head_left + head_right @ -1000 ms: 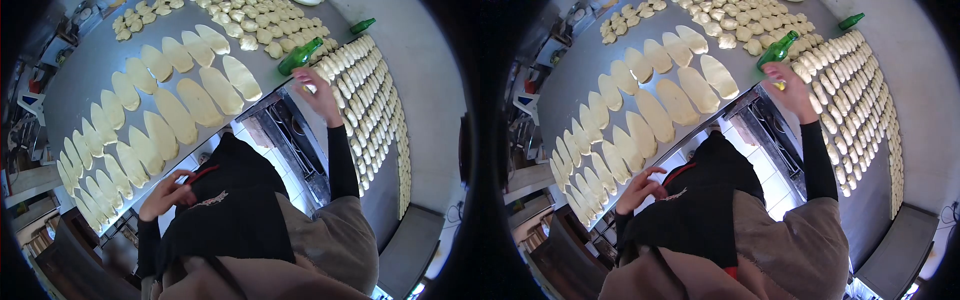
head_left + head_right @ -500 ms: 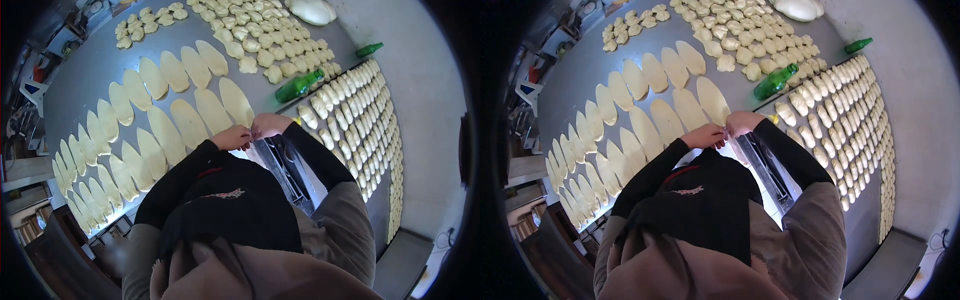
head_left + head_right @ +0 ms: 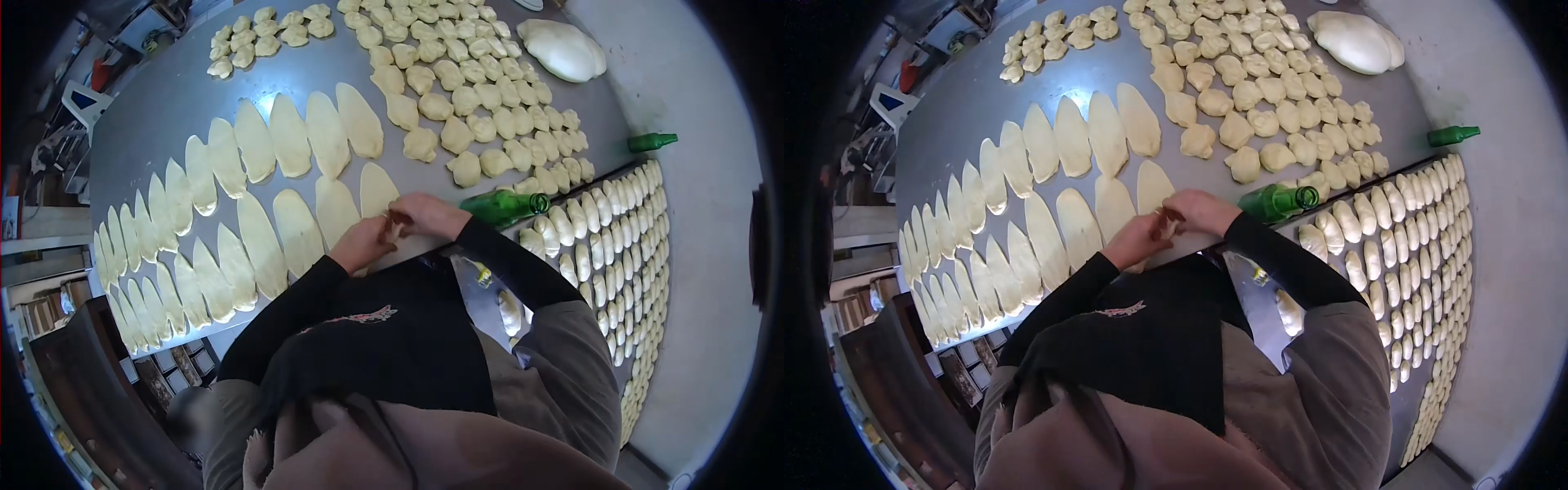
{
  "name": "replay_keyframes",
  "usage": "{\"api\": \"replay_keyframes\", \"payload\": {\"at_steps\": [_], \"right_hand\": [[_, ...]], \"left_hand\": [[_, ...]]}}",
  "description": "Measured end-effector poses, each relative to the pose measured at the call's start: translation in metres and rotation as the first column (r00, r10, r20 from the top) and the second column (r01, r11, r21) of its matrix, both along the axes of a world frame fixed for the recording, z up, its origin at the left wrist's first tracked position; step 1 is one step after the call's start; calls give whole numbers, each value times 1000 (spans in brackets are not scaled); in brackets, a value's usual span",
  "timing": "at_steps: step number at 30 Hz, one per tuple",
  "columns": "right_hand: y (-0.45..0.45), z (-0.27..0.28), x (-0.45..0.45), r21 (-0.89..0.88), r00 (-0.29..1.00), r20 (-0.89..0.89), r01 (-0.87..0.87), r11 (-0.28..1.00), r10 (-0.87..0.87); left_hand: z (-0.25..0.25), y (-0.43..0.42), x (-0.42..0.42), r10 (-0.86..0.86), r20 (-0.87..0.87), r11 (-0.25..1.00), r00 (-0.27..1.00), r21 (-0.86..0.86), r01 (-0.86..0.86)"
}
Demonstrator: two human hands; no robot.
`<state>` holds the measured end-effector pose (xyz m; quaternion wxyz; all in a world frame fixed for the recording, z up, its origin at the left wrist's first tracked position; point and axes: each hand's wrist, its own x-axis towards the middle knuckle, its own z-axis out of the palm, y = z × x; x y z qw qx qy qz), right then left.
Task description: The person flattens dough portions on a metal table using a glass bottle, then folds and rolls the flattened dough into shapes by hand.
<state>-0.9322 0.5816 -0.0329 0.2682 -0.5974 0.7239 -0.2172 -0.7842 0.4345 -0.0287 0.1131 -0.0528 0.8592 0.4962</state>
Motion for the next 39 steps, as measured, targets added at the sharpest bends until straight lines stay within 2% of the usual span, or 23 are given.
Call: {"api": "replay_keyframes", "payload": {"at_steps": [2,6,7,11,12,16,17,21,22,26,27,31,32,34,36,37,39], "right_hand": [[-1,-4,1,-17,999,6,-33,999,34],[-1,18,19,-89,980,-137,131,987,-143],[-1,13,21,-85,980,-128,142,986,-153],[-15,-5,-8,103,995,91,-52,993,42],[-16,0,-8,106,995,87,-52,993,43],[-10,20,15,-59,974,-25,222,973,-224],[-10,17,14,-50,977,-22,213,976,-214],[-17,1,-15,-139,963,187,220,966,-193],[-18,1,-12,-133,965,186,212,968,-186],[-19,8,11,-14,979,88,187,982,-185],[-21,9,8,-15,980,86,183,983,-181],[-27,12,-17,-363,905,76,417,833,-419],[-28,10,-15,-359,905,78,417,835,-419],[-30,6,-11,-136,944,107,325,936,-312],[-32,4,-9,83,965,157,199,977,-210],[-35,8,-11,79,966,153,196,977,-206],[-36,19,-15,-24,947,57,318,948,-316]], "left_hand": [[-1,2,0,1,33,1000,999,-26,0],[8,1,8,175,-175,983,969,-27,-182],[3,0,9,165,-164,985,973,-26,-172],[-18,-21,-7,-28,-129,995,991,-97,15],[-14,-21,-10,-26,-133,995,991,-94,14],[0,-18,-1,27,-374,971,927,-210,-114],[-3,-19,1,39,-369,971,928,-204,-121],[-25,-39,-17,142,-155,990,978,30,-139],[-23,-39,-16,151,-154,988,977,36,-147],[-8,-36,-10,-62,-275,981,960,-193,8],[-9,-39,-11,-58,-276,981,959,-193,4],[-18,-57,-22,297,-195,955,935,50,-292],[-21,-56,-21,298,-191,955,935,52,-293],[-28,-50,-20,124,-257,989,958,-41,-139],[-32,-47,-20,-60,-311,989,949,-148,14],[-26,-50,-23,-58,-315,989,947,-151,10],[-11,-58,-26,68,-259,982,963,-154,-111]]}}
